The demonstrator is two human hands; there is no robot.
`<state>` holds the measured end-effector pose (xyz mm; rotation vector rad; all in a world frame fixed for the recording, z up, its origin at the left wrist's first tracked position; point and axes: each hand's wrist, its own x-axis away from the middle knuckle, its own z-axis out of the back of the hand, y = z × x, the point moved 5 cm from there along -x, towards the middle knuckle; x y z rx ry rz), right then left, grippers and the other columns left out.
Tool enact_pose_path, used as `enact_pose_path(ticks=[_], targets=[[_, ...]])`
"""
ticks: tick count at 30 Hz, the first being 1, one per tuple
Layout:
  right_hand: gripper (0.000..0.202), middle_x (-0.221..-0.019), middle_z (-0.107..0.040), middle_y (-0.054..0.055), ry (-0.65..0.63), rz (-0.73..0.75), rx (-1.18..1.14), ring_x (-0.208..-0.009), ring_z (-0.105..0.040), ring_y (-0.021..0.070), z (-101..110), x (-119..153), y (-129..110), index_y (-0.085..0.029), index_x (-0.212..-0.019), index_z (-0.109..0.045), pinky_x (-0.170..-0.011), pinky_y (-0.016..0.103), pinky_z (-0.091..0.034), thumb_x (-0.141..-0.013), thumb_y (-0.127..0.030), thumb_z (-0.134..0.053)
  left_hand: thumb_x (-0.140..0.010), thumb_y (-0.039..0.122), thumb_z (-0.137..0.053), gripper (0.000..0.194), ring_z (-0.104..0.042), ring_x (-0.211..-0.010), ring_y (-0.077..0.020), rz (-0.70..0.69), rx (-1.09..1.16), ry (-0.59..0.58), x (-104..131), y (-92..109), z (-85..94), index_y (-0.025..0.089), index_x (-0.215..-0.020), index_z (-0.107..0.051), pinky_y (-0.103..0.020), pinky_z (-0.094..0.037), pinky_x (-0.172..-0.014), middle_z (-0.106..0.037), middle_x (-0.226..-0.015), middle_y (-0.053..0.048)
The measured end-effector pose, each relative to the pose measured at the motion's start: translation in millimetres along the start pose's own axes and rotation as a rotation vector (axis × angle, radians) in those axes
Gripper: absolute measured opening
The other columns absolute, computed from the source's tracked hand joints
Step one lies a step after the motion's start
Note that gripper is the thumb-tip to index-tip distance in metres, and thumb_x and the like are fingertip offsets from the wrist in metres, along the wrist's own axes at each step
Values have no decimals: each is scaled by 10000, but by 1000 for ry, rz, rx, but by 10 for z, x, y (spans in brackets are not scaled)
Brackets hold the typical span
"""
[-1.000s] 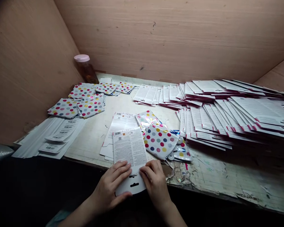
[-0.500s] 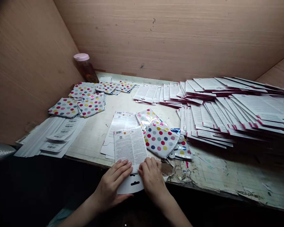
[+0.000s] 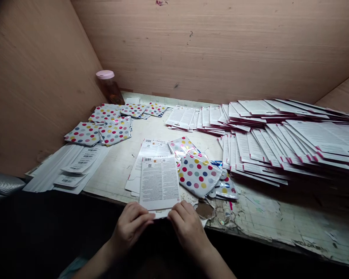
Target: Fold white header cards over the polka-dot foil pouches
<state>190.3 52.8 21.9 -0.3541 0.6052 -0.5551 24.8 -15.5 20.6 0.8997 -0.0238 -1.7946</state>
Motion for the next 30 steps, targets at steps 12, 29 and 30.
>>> enact_pose_path(ticks=[12, 29, 30], targets=[[475, -1336, -558, 227, 32, 161, 254, -1307, -462, 349, -87, -39, -263, -63, -1395, -444, -968, 503, -506, -929, -148, -469, -970, 87, -348, 378, -509, -1283, -190, -358, -252, -98, -38, 23, 281, 143, -1221, -625, -370, -296, -1138, -710, -1176, -27], [395, -1385, -493, 102, 63, -295, 86, -1274, -464, 305, 376, -2536, 1352, -180, -1258, -550, -1051, 588, -354, -901, -325, -635, -645, 351, -725, 486, -536, -1051, -442, 923, -144, 100, -666, -1159, 143, 132, -1051, -573, -591, -404, -880, -610, -1033, -187], [394, -1393, -483, 124, 72, -313, 40, -1290, -443, 320, 372, -2467, 1272, -164, -1252, -554, -1061, 594, -336, -894, -305, -639, -675, 342, -692, 385, -578, -1000, -413, 926, -86, 125, -643, -1192, 198, 157, -983, -557, -565, -435, -854, -628, -990, -166]])
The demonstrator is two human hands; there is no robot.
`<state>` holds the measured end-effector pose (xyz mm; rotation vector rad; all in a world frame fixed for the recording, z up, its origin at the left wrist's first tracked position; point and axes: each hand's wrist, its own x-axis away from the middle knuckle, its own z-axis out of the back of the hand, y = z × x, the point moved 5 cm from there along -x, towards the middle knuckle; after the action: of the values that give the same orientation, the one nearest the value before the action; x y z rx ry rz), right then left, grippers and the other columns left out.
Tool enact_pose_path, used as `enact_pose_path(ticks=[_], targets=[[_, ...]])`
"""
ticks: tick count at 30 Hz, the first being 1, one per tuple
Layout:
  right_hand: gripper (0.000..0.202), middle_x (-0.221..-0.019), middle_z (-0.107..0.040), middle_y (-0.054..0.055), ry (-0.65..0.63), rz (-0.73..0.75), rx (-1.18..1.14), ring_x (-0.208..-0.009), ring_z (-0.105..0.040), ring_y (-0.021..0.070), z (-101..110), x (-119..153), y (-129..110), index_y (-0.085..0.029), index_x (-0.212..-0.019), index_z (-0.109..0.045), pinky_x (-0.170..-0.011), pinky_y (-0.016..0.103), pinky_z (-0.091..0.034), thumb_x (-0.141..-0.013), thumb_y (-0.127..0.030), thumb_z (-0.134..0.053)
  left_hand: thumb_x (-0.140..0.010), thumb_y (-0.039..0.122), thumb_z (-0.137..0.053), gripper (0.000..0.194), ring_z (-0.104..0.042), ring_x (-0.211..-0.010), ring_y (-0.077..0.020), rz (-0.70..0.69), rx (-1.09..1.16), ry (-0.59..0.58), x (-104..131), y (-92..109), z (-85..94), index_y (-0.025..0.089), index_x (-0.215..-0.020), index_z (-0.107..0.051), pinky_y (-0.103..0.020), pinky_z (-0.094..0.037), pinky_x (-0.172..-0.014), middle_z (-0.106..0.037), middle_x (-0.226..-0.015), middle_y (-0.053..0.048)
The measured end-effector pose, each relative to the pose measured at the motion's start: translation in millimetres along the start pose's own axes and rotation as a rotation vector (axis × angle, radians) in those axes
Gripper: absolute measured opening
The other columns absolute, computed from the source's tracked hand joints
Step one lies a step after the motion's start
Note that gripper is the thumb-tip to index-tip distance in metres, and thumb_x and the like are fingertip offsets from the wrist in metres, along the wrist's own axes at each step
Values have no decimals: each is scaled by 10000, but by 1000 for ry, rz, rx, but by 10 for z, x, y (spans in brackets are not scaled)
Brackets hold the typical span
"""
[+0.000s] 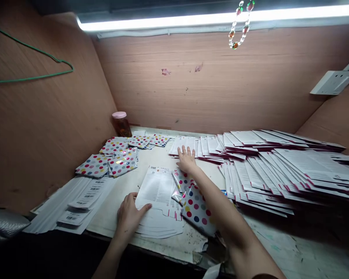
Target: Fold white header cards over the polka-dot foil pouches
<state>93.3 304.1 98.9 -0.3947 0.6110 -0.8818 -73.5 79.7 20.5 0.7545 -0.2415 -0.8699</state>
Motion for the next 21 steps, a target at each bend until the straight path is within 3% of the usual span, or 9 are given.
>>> enact_pose_path(ticks=[3, 6, 7, 10, 12, 14, 18, 19, 21], targets=[[256, -1254, -586, 175, -33, -20, -188, -1191, -534, 303, 3, 578, -287, -125, -1125, -616, -1010, 532, -412, -924, -275, -567, -803, 426, -557, 280, -667, -848, -326, 27, 217, 7, 5, -102, 138, 203, -941, -459, -487, -518, -765, -664, -880, -111], [366, -889, -703, 110, -142, -70, -439, -784, -691, 204, -66, 1372, -589, -137, -968, -637, -727, 385, -562, -1010, -366, -353, -872, 512, -482, 406, -708, -904, -266, 9, 484, 3, 151, -59, 188, 213, -1122, -369, -423, -569, -784, -699, -992, -104], [402, -911, -708, 115, -168, -145, -618, -765, -704, 192, -112, 1611, -646, -131, -1031, -619, -704, 365, -568, -1021, -391, -312, -872, 502, -514, 454, -713, -922, -248, -6, 611, -25, 228, -7, 177, 221, -1182, -341, -404, -576, -807, -704, -1033, -97], [435, -1058, -698, 137, -116, -503, -1450, -919, -698, 218, -318, 2112, -702, -132, -1139, -613, -848, 386, -537, -877, -480, -619, -829, 408, -653, 513, -729, -887, -221, -39, 927, -150, 494, 174, 96, 245, -1219, -361, -374, -590, -830, -729, -1017, -54], [469, -1020, -710, 112, -41, -665, -1754, -919, -684, 200, -447, 2254, -699, -138, -1081, -664, -871, 348, -516, -736, -431, -785, -826, 386, -663, 441, -736, -837, -212, -57, 952, -195, 653, 237, 20, 239, -1157, -411, -352, -605, -791, -743, -952, -40], [384, -921, -721, 72, 14, -766, -1868, -832, -680, 169, -540, 2312, -682, -152, -965, -707, -805, 305, -527, -681, -378, -833, -819, 389, -658, 411, -733, -864, -226, -73, 865, -133, 769, 202, -53, 231, -1126, -437, -351, -608, -775, -741, -974, -57], [266, -1019, -712, 48, 73, -736, -1926, -1028, -647, 227, -599, 2358, -714, -218, -898, -699, -882, 377, -527, -715, -386, -794, -766, 329, -669, 461, -732, -816, -272, -100, 584, 64, 953, -17, -184, 231, -1163, -456, -372, -619, -674, -733, -917, -64], [276, -1073, -703, 51, 93, -718, -1923, -1102, -618, 250, -599, 2374, -724, -229, -928, -691, -910, 408, -520, -730, -401, -776, -780, 318, -645, 476, -731, -827, -282, -147, 570, 29, 1002, -38, -225, 229, -1201, -444, -386, -620, -673, -732, -923, -73], [328, -1122, -693, 65, 123, -738, -1915, -1152, -593, 283, -608, 2422, -732, -233, -996, -675, -917, 453, -523, -748, -435, -747, -828, 333, -584, 551, -703, -978, -311, -327, 598, -170, 1122, 9, -302, 215, -1327, -382, -443, -610, -770, -713, -1058, -127]])
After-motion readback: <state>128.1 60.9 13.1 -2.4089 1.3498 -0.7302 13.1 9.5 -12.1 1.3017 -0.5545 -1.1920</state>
